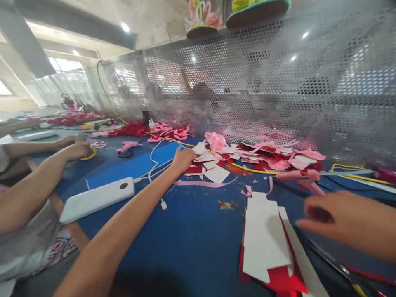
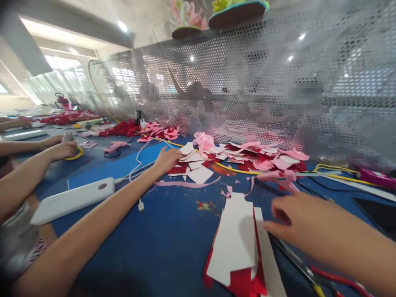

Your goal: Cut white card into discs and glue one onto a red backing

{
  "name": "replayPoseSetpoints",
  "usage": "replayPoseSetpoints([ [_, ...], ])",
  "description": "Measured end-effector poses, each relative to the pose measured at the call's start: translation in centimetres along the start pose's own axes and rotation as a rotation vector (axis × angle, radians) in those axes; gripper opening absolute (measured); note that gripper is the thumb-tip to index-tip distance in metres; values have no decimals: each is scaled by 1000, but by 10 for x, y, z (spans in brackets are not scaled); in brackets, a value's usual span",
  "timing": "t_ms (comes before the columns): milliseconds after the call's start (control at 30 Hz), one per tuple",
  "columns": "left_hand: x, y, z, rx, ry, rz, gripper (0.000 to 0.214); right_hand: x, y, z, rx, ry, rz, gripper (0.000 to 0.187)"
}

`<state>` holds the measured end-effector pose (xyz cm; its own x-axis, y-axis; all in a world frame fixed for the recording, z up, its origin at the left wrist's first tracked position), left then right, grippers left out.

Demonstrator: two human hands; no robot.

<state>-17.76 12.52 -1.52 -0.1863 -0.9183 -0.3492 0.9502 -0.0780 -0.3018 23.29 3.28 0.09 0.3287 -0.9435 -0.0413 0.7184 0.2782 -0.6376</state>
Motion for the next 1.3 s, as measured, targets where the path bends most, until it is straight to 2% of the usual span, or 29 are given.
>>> replayPoseSetpoints([
  [33, 1, -4, -2, 16, 6, 16, 31, -19, -25, -8, 177, -90, 68, 34],
  [100, 4, -13, -4, 51, 29, 63, 23, -59, -70, -29, 356, -187, 237, 32],
  [133, 5, -18, -4, 69, 47, 93, 21, -79, -88, -41, 436, -208, 348, 27],
  [200, 7, -27, -3, 106, 98, 162, 20, -119, -113, -69, 471, -192, 436, 15],
  [367, 14, -40, 4, 182, 263, 325, 22, -196, -144, -131, 491, -108, 535, 22],
  [500, 17, -44, 13, 343, 449, 395, 41, -227, -151, -154, 445, -118, 535, 29],
  [567, 17, -43, 16, 379, 500, 401, 37, -233, -149, -152, 386, -98, 508, 30],
  [667, 14, -38, 18, 352, 496, 405, 23, -236, -139, -134, 253, -14, 453, 26],
  [767, 13, -33, 21, 360, 562, 436, 22, -236, -125, -109, 60, 134, 398, 20],
  [900, 15, -27, 33, 320, 741, 472, 25, -244, -109, -83, -286, 352, 294, 27],
  [967, 16, -23, 37, 278, 767, 439, 27, -249, -106, -72, -472, 445, 242, 29],
  [1033, 17, -18, 38, 233, 681, 346, 28, -251, -104, -61, -640, 524, 216, 27],
  [1067, 16, -15, 36, 215, 577, 270, 29, -249, -104, -54, -707, 555, 212, 25],
  [1200, 14, 0, 21, 202, 34, -93, 24, -227, -103, -30, -942, 628, 270, 8],
  [1233, 14, 3, 19, 208, -41, -144, 23, -218, -103, -25, -1011, 628, 318, 8],
  [1300, 12, 8, 16, 227, -93, -186, 29, -198, -103, -20, -1092, 611, 448, 17],
])
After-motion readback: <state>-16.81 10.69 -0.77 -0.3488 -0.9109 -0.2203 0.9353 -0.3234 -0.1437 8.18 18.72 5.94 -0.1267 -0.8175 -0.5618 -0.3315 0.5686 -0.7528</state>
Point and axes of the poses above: each hand's wrist, its own x-axis away from the middle knuckle, its own z-axis out of the back of the hand, y = z × x, the point moved 2 cm from there along -x, towards the middle knuckle, and after that the axes turned 13 degrees about -x, right-handed, at the moved point
